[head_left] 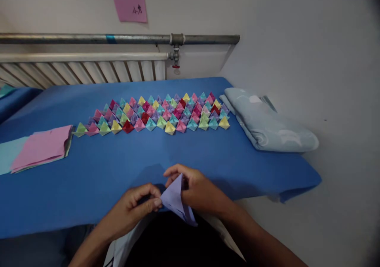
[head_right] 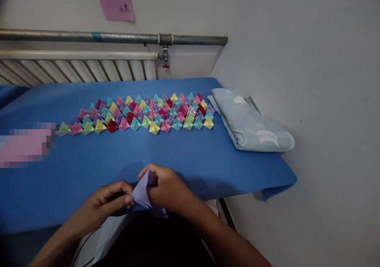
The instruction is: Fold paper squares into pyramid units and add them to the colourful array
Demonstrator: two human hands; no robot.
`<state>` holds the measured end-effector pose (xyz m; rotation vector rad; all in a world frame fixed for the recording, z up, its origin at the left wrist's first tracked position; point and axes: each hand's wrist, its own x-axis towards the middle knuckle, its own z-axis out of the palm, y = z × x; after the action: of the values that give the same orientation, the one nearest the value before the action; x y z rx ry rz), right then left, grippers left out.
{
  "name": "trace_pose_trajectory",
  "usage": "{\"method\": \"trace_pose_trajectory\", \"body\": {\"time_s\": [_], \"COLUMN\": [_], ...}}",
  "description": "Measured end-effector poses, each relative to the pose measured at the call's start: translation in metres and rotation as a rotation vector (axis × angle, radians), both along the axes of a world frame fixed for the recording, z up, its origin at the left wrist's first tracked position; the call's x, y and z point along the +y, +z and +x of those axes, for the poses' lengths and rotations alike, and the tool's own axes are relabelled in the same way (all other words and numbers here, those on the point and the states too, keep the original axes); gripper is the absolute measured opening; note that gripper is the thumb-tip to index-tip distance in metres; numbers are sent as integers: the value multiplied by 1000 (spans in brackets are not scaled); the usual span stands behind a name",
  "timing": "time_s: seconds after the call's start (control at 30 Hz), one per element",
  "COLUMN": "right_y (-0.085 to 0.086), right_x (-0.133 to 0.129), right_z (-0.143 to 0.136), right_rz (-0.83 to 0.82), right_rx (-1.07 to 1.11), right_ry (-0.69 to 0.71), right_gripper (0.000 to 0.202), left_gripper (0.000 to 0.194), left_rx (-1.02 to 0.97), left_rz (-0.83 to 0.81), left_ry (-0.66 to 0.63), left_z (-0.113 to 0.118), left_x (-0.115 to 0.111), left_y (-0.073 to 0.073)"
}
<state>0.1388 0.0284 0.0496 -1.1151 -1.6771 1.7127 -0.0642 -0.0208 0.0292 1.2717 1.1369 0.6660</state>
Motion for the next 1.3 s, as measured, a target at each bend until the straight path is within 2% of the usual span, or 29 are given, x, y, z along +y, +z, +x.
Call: {"method": "trace_pose_trajectory", "body": {"time_s": [0.03,0.1,0.2,0.3,0.4,0.53,0.6,0.77,0.9,1.03,1.2,1.3], "right_y": [-1,-3,-7,-13,-19,-28,-32,-35,-35,-39,-38,-34], "right_x": [1,2,4,8,12,13,13,9,6,4,2,-1], "right_z": [-2,-6,-11,-15,-18,-21,-20,-15,-11,-9,-7,-7], "right_rz": [16,82,296,541,684,844,880,821,711,624,546,453], "right_rx": [4,24,-4,-86,-126,-126,-110,-1,80,144,164,162], "right_ry": [-13,-93,-245,-326,-306,-250,-242,-234,-214,-249,-274,-194], "right_gripper": [24,6,7,9,14,19,25,37,36,35,31,30], "left_gripper": [23,21,30,54,69,49,39,32,23,15,31,37], "left_rx": [-11,-53,-137,-166,-40,217,298,315,252,105,-289,-329], "left_rz": [-9,-29,-55,-17,83,213,290,347,281,169,-95,-132], "left_ry": [30,174,400,428,453,540,543,502,523,477,411,521], "left_z": [3,9,20,31,41,44,41,35,36,31,26,28], "left_x": [3,8,13,11,5,2,3,3,2,0,-3,-1], "left_y": [1,3,3,4,5,4,1,-5,-1,7,12,10]}}
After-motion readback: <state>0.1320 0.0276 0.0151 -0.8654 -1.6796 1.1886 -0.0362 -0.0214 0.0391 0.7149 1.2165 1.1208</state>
